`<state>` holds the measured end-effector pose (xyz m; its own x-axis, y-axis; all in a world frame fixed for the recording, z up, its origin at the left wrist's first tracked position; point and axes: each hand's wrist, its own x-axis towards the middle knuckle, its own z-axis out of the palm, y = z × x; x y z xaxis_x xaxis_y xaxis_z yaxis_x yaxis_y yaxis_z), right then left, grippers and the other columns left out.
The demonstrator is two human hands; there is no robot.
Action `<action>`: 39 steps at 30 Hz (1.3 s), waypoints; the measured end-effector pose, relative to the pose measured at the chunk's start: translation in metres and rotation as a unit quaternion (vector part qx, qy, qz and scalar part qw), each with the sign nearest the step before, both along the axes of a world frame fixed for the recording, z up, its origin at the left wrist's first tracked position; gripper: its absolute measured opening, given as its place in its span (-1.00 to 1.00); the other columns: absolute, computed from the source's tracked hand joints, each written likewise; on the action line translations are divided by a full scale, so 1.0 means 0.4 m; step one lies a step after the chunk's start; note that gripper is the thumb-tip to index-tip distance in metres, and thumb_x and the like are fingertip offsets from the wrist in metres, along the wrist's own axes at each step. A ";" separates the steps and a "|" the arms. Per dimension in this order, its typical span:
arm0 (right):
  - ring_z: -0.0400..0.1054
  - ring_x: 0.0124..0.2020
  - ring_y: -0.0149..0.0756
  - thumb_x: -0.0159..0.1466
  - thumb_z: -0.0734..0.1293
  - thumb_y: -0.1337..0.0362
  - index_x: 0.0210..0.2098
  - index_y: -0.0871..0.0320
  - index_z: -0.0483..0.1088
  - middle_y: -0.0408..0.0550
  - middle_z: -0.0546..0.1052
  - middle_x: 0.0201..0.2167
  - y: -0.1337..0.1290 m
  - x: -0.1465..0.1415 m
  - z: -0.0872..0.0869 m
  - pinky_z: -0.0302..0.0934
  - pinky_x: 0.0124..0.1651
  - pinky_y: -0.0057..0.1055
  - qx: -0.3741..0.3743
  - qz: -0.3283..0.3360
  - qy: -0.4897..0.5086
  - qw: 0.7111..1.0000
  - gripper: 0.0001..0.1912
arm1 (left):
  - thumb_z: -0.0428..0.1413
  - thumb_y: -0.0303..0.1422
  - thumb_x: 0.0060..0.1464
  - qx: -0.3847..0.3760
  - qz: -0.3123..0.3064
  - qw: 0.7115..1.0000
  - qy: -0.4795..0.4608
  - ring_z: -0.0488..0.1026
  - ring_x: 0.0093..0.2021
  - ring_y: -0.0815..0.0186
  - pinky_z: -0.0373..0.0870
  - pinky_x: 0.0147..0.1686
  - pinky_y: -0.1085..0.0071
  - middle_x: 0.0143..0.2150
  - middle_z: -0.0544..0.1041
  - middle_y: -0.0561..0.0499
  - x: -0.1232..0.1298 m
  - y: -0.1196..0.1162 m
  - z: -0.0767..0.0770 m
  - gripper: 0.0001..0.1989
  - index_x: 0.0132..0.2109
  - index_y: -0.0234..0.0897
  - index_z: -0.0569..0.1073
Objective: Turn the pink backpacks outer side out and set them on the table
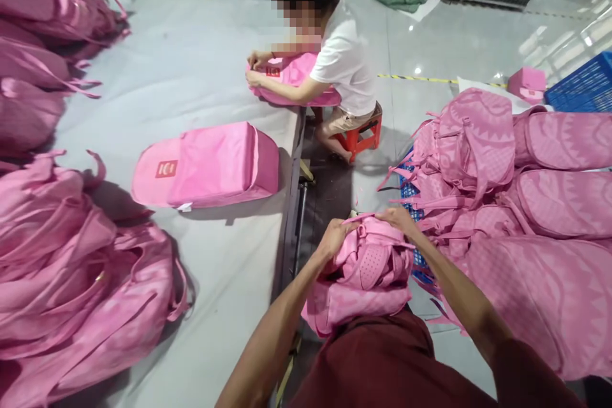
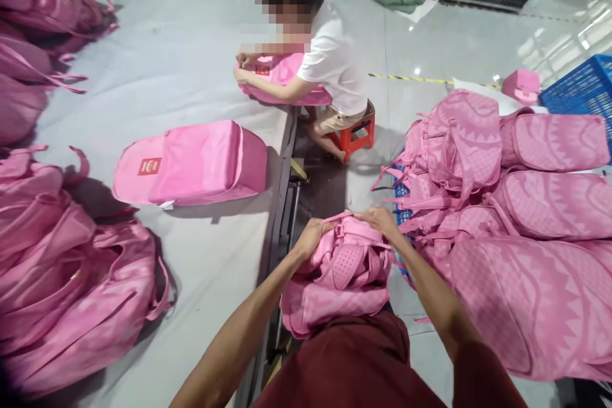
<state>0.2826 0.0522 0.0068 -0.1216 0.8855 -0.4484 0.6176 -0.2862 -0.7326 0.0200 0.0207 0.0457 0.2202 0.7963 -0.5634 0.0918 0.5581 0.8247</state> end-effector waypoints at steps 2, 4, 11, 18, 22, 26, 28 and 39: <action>0.00 -0.50 -0.39 0.01 0.24 -0.72 -0.66 0.02 0.07 -0.23 0.08 -0.62 0.041 -0.040 -0.030 -0.15 -0.45 -0.38 -0.017 -0.021 0.006 1.000 -0.10 | 0.34 0.14 0.04 -0.071 -0.016 0.997 0.007 0.07 -0.54 0.40 -0.06 -0.48 0.38 -0.58 0.24 0.15 -0.011 0.016 0.005 -0.44 -0.50 -0.19 0.35; -0.01 -0.49 -0.40 -0.03 0.19 -0.77 -0.66 0.02 0.06 -0.23 0.07 -0.61 0.059 -0.063 -0.034 -0.15 -0.44 -0.38 -0.014 -0.016 0.021 1.000 -0.07 | 0.38 0.21 -0.01 -0.093 -0.017 0.995 0.025 0.08 -0.56 0.40 -0.07 -0.50 0.37 -0.59 0.24 0.14 -0.027 0.005 0.024 -0.38 -0.51 -0.17 0.32; -0.03 -0.47 -0.40 0.13 0.32 -0.64 -0.59 0.04 0.09 -0.23 0.09 -0.57 -0.011 -0.032 -0.019 -0.15 -0.42 -0.37 0.042 -0.064 0.081 0.994 -0.13 | 0.23 0.41 0.11 0.020 -0.028 0.997 0.073 0.00 -0.47 0.40 -0.13 -0.46 0.35 -0.54 0.10 0.15 -0.022 -0.118 0.076 -0.23 -0.51 -0.16 0.21; 0.30 -0.40 -0.22 0.23 0.10 -0.66 -0.56 0.05 0.33 -0.03 0.42 -0.55 -0.099 0.007 -0.093 0.17 -0.31 -0.34 0.065 -0.206 0.027 0.976 -0.11 | 0.12 0.33 0.28 0.114 0.001 0.987 0.109 0.11 -0.35 0.33 0.10 -0.34 0.37 -0.42 0.16 0.13 0.009 -0.120 -0.042 -0.31 -0.44 -0.17 0.24; 0.50 -0.04 -0.06 0.33 0.13 -0.53 -0.16 0.11 0.58 0.23 0.68 -0.04 -0.239 0.059 -0.095 0.40 0.09 -0.22 0.110 -0.268 0.066 0.955 -0.15 | 0.10 0.31 0.32 0.133 -0.016 0.987 0.090 0.12 -0.34 0.32 0.12 -0.31 0.37 -0.40 0.19 0.12 0.019 -0.113 -0.045 -0.33 -0.42 -0.18 0.28; 0.40 -0.26 -0.11 0.29 0.00 -0.61 -0.31 0.11 0.50 0.15 0.61 -0.33 -0.338 0.022 -0.104 0.37 -0.14 -0.19 0.088 -0.333 0.027 0.939 -0.06 | 0.10 0.35 0.28 0.145 -0.003 0.985 0.088 0.11 -0.34 0.32 0.10 -0.34 0.37 -0.41 0.18 0.11 0.031 -0.107 -0.033 -0.30 -0.43 -0.18 0.25; 0.26 -0.40 -0.19 0.30 -0.05 -0.63 -0.43 0.09 0.41 0.02 0.47 -0.51 -0.345 -0.004 -0.086 0.24 -0.31 -0.25 0.082 -0.358 0.019 0.930 -0.06 | 0.14 0.38 0.23 0.135 0.014 0.987 0.081 0.08 -0.37 0.33 0.06 -0.38 0.38 -0.44 0.16 0.12 0.017 -0.093 -0.028 -0.28 -0.46 -0.17 0.23; 0.07 -0.51 -0.30 0.34 0.03 -0.64 -0.65 -0.02 0.04 -0.12 0.14 -0.66 -0.270 -0.112 0.066 -0.04 -0.42 -0.29 0.050 -0.259 0.019 0.964 -0.12 | 0.52 0.20 -0.24 0.023 0.143 0.989 -0.004 0.19 -0.44 0.37 0.17 -0.43 0.43 -0.52 0.40 0.07 -0.245 -0.085 -0.086 -0.37 -0.48 -0.30 0.56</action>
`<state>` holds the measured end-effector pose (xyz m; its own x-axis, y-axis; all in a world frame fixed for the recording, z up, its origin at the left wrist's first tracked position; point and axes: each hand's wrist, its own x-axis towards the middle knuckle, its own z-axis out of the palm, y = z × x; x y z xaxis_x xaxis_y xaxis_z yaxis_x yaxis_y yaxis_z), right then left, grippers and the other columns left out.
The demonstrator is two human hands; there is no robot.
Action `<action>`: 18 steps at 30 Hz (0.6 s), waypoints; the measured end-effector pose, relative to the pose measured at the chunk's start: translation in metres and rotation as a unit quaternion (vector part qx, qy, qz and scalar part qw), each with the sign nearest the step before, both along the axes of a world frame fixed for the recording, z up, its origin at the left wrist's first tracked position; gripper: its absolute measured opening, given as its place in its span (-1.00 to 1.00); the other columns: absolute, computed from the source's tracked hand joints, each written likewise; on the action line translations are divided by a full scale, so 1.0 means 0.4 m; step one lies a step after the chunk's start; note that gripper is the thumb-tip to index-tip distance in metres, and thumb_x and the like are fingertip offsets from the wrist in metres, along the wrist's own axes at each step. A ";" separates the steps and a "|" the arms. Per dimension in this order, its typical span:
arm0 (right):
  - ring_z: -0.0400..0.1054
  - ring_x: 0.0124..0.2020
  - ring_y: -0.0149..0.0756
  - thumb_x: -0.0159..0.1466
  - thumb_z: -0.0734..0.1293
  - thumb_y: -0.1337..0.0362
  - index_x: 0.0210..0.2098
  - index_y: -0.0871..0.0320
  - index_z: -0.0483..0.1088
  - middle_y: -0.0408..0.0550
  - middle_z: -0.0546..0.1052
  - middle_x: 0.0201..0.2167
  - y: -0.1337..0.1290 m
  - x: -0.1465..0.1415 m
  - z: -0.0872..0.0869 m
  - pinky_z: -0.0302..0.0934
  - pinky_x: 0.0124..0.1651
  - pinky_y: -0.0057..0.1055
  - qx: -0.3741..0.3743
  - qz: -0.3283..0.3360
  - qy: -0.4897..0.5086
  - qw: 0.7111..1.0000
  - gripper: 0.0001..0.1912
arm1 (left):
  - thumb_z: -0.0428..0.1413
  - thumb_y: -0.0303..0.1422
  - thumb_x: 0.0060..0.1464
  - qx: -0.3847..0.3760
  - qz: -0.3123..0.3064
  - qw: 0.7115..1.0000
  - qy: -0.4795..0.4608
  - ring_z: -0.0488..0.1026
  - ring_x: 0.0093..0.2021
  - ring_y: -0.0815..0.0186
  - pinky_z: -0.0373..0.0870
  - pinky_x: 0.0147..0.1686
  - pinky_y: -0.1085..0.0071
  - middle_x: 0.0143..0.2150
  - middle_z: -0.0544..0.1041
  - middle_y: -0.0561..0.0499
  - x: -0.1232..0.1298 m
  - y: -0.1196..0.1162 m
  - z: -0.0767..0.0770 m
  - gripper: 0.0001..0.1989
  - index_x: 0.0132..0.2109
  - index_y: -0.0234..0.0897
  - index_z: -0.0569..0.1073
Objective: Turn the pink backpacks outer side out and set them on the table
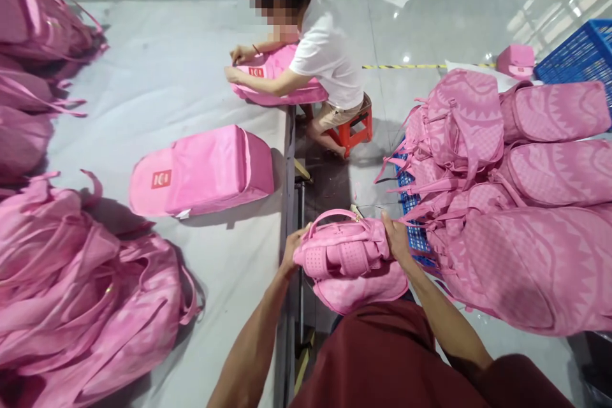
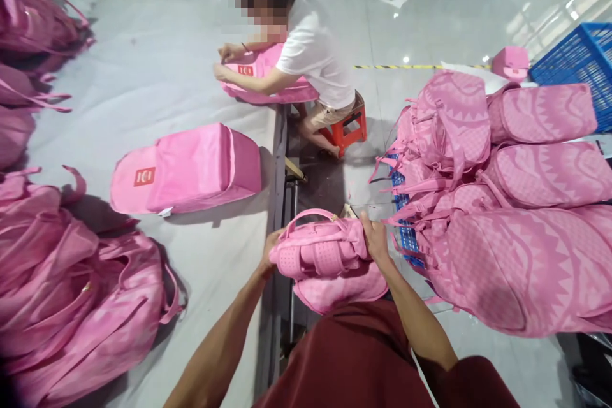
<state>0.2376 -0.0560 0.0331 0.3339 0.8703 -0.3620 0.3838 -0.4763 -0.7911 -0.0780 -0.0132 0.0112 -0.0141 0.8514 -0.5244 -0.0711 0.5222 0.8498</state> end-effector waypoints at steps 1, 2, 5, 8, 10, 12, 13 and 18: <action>0.06 -0.51 -0.30 0.32 -0.02 -0.66 -0.67 -0.02 0.04 -0.13 0.11 -0.67 0.019 -0.013 -0.023 -0.06 -0.42 -0.28 -0.001 -0.002 -0.009 1.000 -0.10 | 0.53 0.20 -0.28 -0.006 0.013 1.000 -0.001 0.19 -0.43 0.37 0.17 -0.43 0.44 -0.51 0.42 0.07 0.000 -0.018 -0.016 -0.36 -0.46 -0.31 0.58; 0.05 -0.51 -0.30 0.32 -0.06 -0.66 -0.68 -0.03 0.05 -0.12 0.11 -0.68 0.038 -0.024 -0.046 -0.08 -0.42 -0.27 0.002 -0.005 -0.016 1.000 -0.09 | 0.53 0.21 -0.32 -0.010 0.026 1.000 -0.001 0.18 -0.43 0.38 0.16 -0.43 0.44 -0.51 0.43 0.07 0.003 -0.036 -0.030 -0.34 -0.45 -0.31 0.58; 0.08 -0.51 -0.29 0.38 -0.13 -0.60 -0.67 -0.03 0.08 -0.10 0.19 -0.66 0.082 -0.034 -0.092 -0.07 -0.40 -0.26 0.017 0.006 -0.038 0.999 -0.10 | 0.53 0.25 -0.33 -0.009 0.043 0.999 0.001 0.14 -0.45 0.40 0.12 -0.45 0.45 -0.55 0.38 0.11 0.007 -0.090 -0.051 -0.31 -0.50 -0.29 0.50; 0.25 -0.45 -0.24 0.47 -0.13 -0.46 -0.61 0.00 0.19 -0.01 0.38 -0.58 0.092 0.001 -0.093 0.05 -0.30 -0.28 0.018 0.067 -0.112 0.991 -0.14 | 0.46 0.32 -0.19 -0.009 0.050 0.999 0.011 0.18 -0.46 0.37 0.12 -0.45 0.43 -0.58 0.34 0.12 -0.002 -0.155 -0.042 -0.29 -0.53 -0.26 0.45; 0.42 -0.31 -0.17 0.51 -0.04 -0.37 -0.46 0.05 0.39 0.08 0.56 -0.41 0.059 0.050 -0.084 0.17 -0.16 -0.30 0.023 0.106 -0.167 0.980 -0.22 | 0.41 0.38 -0.13 -0.018 0.055 0.998 0.024 0.31 -0.41 0.30 0.19 -0.41 0.39 -0.56 0.40 0.08 -0.005 -0.213 -0.032 -0.27 -0.50 -0.25 0.49; 0.53 -0.07 -0.07 0.48 0.10 -0.32 -0.16 0.08 0.55 0.17 0.68 -0.12 -0.018 0.108 -0.081 0.28 0.03 -0.26 0.036 0.118 -0.196 0.973 -0.33 | 0.36 0.44 -0.12 -0.033 0.066 0.997 0.028 0.43 -0.31 0.20 0.30 -0.33 0.34 -0.50 0.51 0.00 0.007 -0.281 -0.028 -0.22 -0.44 -0.28 0.56; 0.53 0.07 0.00 0.44 0.16 -0.33 0.01 0.11 0.57 0.22 0.68 0.03 -0.071 0.134 -0.084 0.31 0.14 -0.20 0.041 0.107 -0.204 0.972 -0.32 | 0.35 0.47 -0.14 -0.043 0.078 0.996 0.017 0.47 -0.27 0.16 0.34 -0.28 0.32 -0.46 0.57 -0.04 0.019 -0.318 -0.030 -0.19 -0.41 -0.30 0.60; 0.55 0.20 0.24 0.28 0.24 -0.46 0.24 0.31 0.53 0.46 0.65 0.11 -0.353 0.169 -0.115 0.44 0.11 -0.08 -0.012 -0.116 -0.165 0.979 0.00 | 0.44 0.43 -0.29 -0.108 0.134 0.976 -0.136 0.59 -0.20 0.08 0.46 -0.17 0.26 -0.33 0.69 -0.12 0.123 -0.476 -0.056 -0.17 -0.23 -0.29 0.71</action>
<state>0.3052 -0.1970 -0.0130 0.6245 0.7493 -0.2206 0.4952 -0.5982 -0.6300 -0.0286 -0.2037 -0.0113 -0.0569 0.7049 -0.7070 -0.4378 0.6188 0.6522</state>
